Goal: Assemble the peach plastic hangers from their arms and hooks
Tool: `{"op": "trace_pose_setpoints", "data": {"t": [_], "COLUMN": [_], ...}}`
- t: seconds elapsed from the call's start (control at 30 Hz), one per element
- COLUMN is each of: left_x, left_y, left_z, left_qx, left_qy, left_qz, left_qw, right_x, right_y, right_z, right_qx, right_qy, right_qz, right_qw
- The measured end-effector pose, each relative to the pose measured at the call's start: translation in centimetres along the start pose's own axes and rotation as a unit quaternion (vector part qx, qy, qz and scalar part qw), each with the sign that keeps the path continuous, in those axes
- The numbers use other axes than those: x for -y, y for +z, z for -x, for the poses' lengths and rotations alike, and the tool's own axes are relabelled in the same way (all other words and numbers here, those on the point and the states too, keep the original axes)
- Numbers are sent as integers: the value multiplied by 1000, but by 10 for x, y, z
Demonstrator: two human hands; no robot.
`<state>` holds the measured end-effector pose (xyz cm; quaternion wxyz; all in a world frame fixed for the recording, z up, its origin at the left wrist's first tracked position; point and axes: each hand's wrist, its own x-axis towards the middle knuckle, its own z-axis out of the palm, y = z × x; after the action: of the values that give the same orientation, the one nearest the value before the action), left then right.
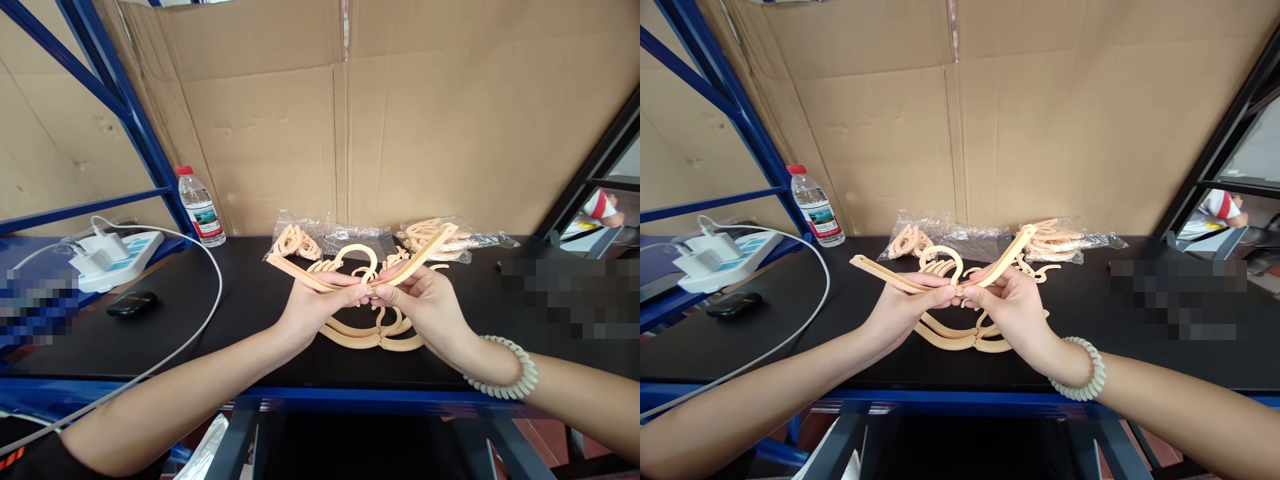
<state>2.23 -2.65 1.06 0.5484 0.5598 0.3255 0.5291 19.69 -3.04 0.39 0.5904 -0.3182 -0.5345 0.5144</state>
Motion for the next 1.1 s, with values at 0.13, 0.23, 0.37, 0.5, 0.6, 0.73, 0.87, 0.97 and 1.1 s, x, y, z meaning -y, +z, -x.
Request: {"op": "trace_pose_setpoints", "data": {"t": [0.13,0.23,0.37,0.5,0.6,0.73,0.87,0.97,1.1], "left_x": [2,-1,-10,-17,-21,-22,-19,-18,-19], "left_y": [0,2,1,-8,-13,-12,-17,-27,-38], "left_z": [-1,-1,-4,-8,-6,4,14,17,21], "left_qx": [9,13,6,-36,-58,-49,-40,-24,7], "left_qy": [-31,-65,-92,-90,-98,-143,-115,-73,-8], "left_qz": [0,7,28,40,20,-39,-83,-163,-311], "left_qw": [999,998,995,994,993,988,989,984,950], "right_x": [1,6,14,18,19,22,25,25,22], "right_y": [0,-3,-14,-35,-54,-73,-80,-81,-86], "right_z": [-4,-8,-13,-11,-5,6,13,16,18], "right_qx": [-27,4,43,60,47,33,10,26,22], "right_qy": [39,59,73,114,137,146,119,128,103], "right_qz": [14,38,48,17,-15,-13,40,78,148], "right_qw": [999,998,995,992,989,989,992,988,983]}}
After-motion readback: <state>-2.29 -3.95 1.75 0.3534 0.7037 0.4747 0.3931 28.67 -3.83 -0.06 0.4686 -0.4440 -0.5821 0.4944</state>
